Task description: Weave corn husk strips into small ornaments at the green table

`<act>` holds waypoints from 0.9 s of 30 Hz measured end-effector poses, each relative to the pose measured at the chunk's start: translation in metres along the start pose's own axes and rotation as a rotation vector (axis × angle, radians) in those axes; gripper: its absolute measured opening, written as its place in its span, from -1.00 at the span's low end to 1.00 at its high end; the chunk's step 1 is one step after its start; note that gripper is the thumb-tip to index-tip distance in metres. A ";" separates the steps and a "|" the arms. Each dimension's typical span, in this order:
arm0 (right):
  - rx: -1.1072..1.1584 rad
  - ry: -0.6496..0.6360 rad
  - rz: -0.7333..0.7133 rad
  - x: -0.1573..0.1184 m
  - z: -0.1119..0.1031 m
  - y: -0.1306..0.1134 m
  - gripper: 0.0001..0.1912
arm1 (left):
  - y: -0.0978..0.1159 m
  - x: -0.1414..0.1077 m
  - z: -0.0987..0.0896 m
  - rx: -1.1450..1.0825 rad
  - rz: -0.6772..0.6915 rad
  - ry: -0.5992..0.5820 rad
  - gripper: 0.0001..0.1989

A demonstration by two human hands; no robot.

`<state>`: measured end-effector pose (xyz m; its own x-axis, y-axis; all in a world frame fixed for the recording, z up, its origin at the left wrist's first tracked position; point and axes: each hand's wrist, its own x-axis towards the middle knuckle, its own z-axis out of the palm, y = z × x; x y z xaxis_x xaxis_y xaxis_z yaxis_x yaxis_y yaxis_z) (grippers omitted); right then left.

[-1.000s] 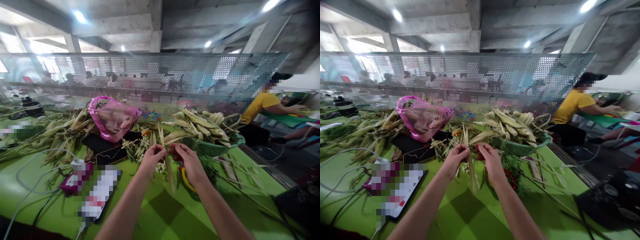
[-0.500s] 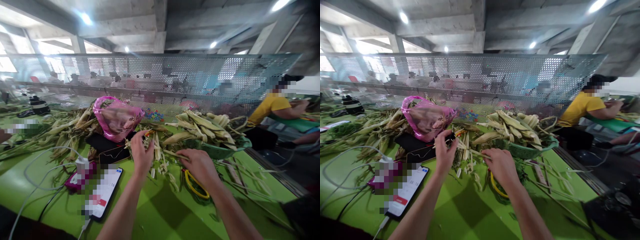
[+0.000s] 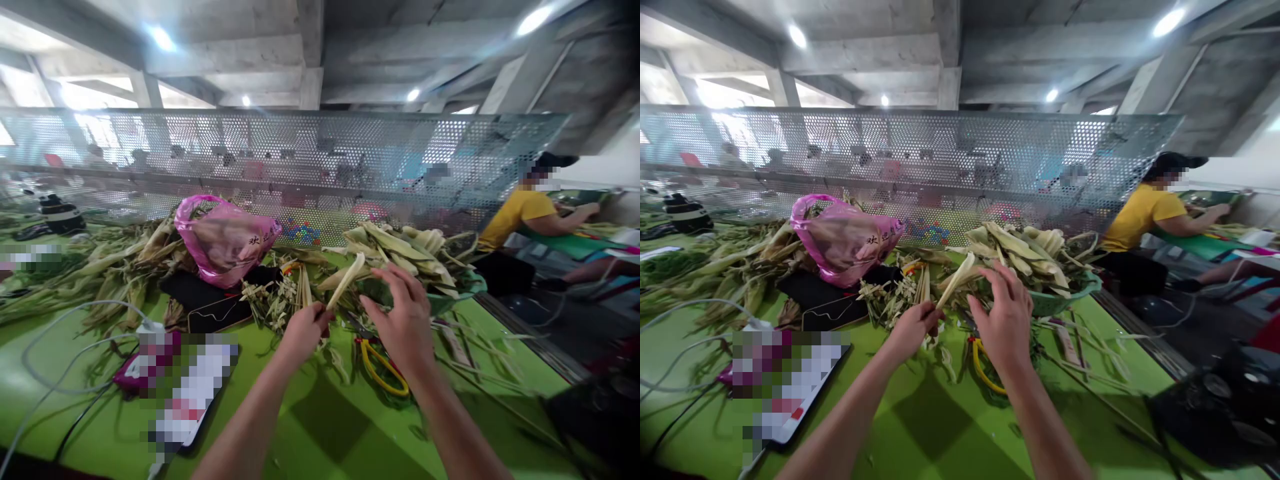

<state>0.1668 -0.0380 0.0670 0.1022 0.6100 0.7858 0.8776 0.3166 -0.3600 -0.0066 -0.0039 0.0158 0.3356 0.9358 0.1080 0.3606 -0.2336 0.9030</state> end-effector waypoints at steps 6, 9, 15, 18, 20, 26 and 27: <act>0.706 -0.210 0.480 -0.008 0.019 0.005 -0.66 | 0.006 -0.002 0.010 -0.001 0.039 0.011 -0.76; 0.690 -0.164 0.517 -0.010 0.021 0.005 -0.65 | 0.008 -0.005 0.012 0.097 0.092 0.042 -0.79; 0.676 -0.095 0.519 -0.009 0.014 0.000 -0.68 | 0.004 -0.002 0.016 -0.092 0.048 0.003 -0.74; 0.781 -0.086 0.489 -0.009 0.015 -0.004 -0.77 | 0.001 0.001 0.018 -0.296 -0.003 0.012 -0.71; 0.839 -0.062 0.476 -0.010 0.016 -0.005 -0.80 | 0.000 0.002 0.019 -0.415 -0.042 0.007 -0.68; 0.993 -0.103 0.502 -0.010 0.014 -0.013 -0.78 | 0.006 -0.002 0.018 -0.610 -0.146 -0.113 -0.64; 1.021 -0.130 0.512 -0.011 0.013 -0.016 -0.78 | 0.006 -0.003 0.018 -0.579 -0.128 -0.106 -0.66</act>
<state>0.1460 -0.0400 0.0578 0.2364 0.8884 0.3935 -0.0476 0.4151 -0.9085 0.0102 -0.0125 0.0133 0.4162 0.9087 -0.0317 -0.1184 0.0888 0.9890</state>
